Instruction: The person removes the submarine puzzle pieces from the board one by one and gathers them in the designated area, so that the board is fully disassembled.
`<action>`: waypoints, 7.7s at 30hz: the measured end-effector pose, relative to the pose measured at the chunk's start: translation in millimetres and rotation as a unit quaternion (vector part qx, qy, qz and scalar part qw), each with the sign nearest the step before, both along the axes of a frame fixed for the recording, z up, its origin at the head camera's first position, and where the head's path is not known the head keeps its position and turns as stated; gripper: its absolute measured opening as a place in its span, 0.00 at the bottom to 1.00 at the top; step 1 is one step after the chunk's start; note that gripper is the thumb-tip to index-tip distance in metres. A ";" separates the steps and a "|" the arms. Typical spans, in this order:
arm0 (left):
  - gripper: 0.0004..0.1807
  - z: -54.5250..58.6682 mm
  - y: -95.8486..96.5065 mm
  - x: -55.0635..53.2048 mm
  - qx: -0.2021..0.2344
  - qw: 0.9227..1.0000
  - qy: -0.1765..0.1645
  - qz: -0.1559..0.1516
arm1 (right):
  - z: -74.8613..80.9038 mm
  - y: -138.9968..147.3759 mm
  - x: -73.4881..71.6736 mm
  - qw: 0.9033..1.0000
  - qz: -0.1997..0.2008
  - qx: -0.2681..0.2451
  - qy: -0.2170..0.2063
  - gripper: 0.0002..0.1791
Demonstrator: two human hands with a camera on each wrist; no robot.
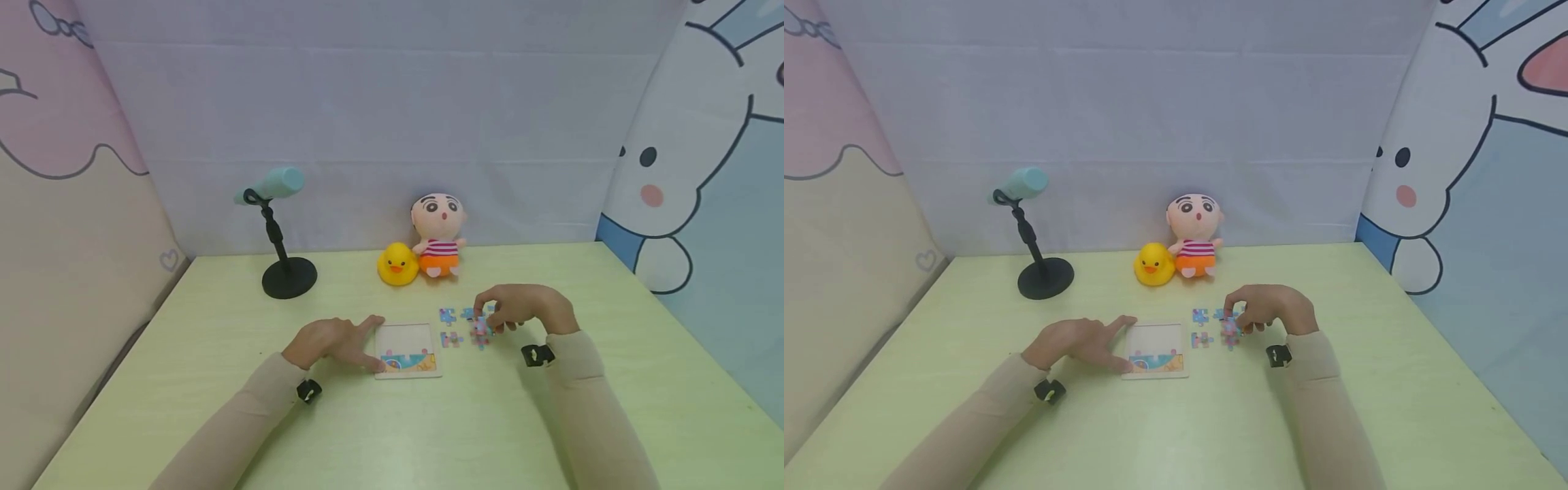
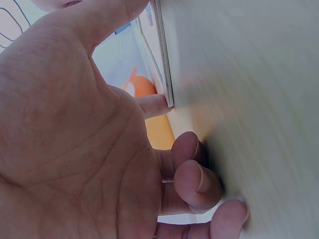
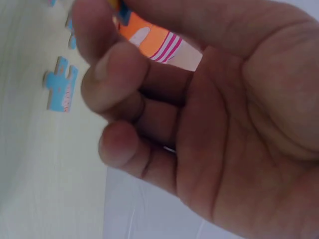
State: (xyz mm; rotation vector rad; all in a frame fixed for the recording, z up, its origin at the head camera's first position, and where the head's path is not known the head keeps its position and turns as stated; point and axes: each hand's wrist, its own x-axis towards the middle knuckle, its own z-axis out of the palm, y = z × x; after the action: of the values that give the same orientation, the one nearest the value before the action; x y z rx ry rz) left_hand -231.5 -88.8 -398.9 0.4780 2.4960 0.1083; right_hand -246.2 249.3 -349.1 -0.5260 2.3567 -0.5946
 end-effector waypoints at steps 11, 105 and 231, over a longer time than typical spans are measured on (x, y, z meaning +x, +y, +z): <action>0.54 0.8 0.1 1.2 -0.001 1.000 -0.001 0.000 | -11.3 10.2 -1.1 0.996 -0.053 0.061 -0.038 0.09; 0.58 3.2 -1.3 4.3 -0.025 0.999 0.025 0.001 | -44.5 -129.9 29.0 0.979 0.164 -0.018 0.119 0.12; 0.58 6.0 -1.2 1.5 -0.022 1.000 0.000 -0.011 | -30.8 -108.6 20.6 0.980 0.164 -0.026 0.106 0.07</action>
State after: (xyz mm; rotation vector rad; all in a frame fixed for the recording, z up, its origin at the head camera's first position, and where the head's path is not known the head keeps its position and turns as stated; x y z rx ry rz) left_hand -230.0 -90.0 -393.0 0.4865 2.4871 0.0462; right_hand -225.6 140.7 -379.9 -1.0234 2.3790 -0.4666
